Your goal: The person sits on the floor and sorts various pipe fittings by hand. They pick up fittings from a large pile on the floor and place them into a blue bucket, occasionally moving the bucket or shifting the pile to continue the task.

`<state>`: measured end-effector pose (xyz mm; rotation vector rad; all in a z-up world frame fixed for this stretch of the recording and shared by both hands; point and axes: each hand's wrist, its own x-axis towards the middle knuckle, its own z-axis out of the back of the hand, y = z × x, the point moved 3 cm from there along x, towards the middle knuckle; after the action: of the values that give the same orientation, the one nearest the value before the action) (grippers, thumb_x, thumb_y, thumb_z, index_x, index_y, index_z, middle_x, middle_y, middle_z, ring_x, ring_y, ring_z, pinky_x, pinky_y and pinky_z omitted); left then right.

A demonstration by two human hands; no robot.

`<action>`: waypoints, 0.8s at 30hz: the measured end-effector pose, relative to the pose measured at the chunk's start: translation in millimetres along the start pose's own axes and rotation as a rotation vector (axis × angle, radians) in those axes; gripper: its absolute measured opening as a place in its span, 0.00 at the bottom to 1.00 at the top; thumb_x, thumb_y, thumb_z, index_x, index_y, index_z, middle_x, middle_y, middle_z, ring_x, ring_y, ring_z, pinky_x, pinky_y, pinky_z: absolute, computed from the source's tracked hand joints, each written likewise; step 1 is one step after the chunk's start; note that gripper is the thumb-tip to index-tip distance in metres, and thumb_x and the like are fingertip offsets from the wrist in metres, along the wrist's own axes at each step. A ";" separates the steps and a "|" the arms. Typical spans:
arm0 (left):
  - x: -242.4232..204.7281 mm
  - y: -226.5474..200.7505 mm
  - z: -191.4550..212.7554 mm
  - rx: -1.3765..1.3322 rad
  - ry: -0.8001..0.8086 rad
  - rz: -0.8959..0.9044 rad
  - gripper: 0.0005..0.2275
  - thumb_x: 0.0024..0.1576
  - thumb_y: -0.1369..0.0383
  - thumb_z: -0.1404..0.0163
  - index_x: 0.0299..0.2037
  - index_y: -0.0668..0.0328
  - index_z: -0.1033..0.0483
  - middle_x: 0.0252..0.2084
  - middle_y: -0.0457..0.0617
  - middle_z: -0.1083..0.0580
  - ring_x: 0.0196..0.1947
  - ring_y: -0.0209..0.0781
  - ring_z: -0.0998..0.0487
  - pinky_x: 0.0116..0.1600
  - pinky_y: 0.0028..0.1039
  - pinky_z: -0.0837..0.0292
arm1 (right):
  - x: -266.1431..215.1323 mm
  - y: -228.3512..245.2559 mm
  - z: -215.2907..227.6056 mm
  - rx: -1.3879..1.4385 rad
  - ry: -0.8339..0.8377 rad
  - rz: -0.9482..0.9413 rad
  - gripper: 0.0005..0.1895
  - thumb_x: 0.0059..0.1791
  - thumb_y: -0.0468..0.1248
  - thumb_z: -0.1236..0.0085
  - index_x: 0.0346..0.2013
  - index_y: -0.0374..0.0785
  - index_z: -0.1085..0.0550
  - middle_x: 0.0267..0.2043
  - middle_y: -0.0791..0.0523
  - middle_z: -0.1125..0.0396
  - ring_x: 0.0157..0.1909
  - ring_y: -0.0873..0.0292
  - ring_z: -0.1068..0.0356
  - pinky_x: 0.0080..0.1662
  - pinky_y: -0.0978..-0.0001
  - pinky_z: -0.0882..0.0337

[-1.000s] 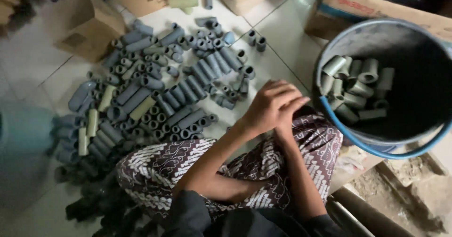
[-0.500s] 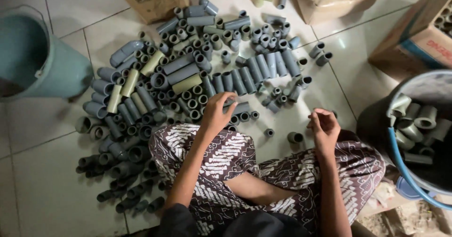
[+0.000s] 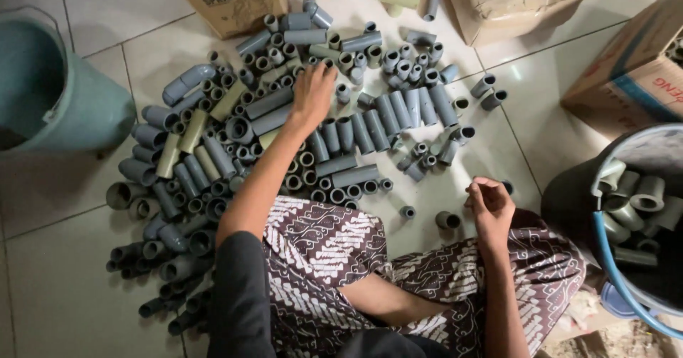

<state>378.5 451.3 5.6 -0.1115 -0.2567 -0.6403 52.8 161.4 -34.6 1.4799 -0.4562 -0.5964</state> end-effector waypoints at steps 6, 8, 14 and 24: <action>37.2 20.4 -32.9 0.113 0.231 0.135 0.18 0.55 0.64 0.37 0.51 0.66 0.24 0.49 0.63 0.31 0.52 0.58 0.29 0.54 0.44 0.32 | 2.2 -2.1 -0.8 0.003 -0.002 -0.024 0.08 0.54 0.29 0.39 0.48 0.31 0.25 0.33 0.49 0.29 0.26 0.62 0.33 0.34 0.73 0.32; 42.1 26.2 -44.9 0.096 0.212 0.158 0.15 0.56 0.66 0.38 0.48 0.67 0.22 0.48 0.63 0.30 0.51 0.58 0.29 0.53 0.44 0.32 | 1.8 3.5 -1.5 0.009 -0.002 -0.032 0.09 0.54 0.29 0.39 0.48 0.31 0.25 0.34 0.49 0.29 0.26 0.62 0.33 0.35 0.72 0.31; 44.7 43.6 -54.7 -0.157 -0.032 0.139 0.07 0.57 0.70 0.43 0.32 0.62 0.29 0.39 0.59 0.33 0.45 0.59 0.29 0.46 0.45 0.30 | 3.6 -3.1 2.3 0.019 0.005 -0.051 0.09 0.53 0.29 0.38 0.48 0.30 0.25 0.34 0.48 0.30 0.27 0.61 0.33 0.37 0.69 0.29; 56.6 30.1 1.1 -1.598 -0.040 0.806 0.19 0.59 0.59 0.47 0.53 0.59 0.40 0.49 0.57 0.29 0.32 0.45 0.16 0.38 0.35 0.10 | -1.8 11.7 2.0 0.036 0.100 -0.075 0.08 0.53 0.35 0.41 0.47 0.38 0.25 0.32 0.57 0.32 0.32 0.65 0.34 0.39 0.75 0.30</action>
<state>440.1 442.9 21.3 -1.6720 0.3225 0.1074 51.3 160.9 -22.7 1.5594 -0.3364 -0.5730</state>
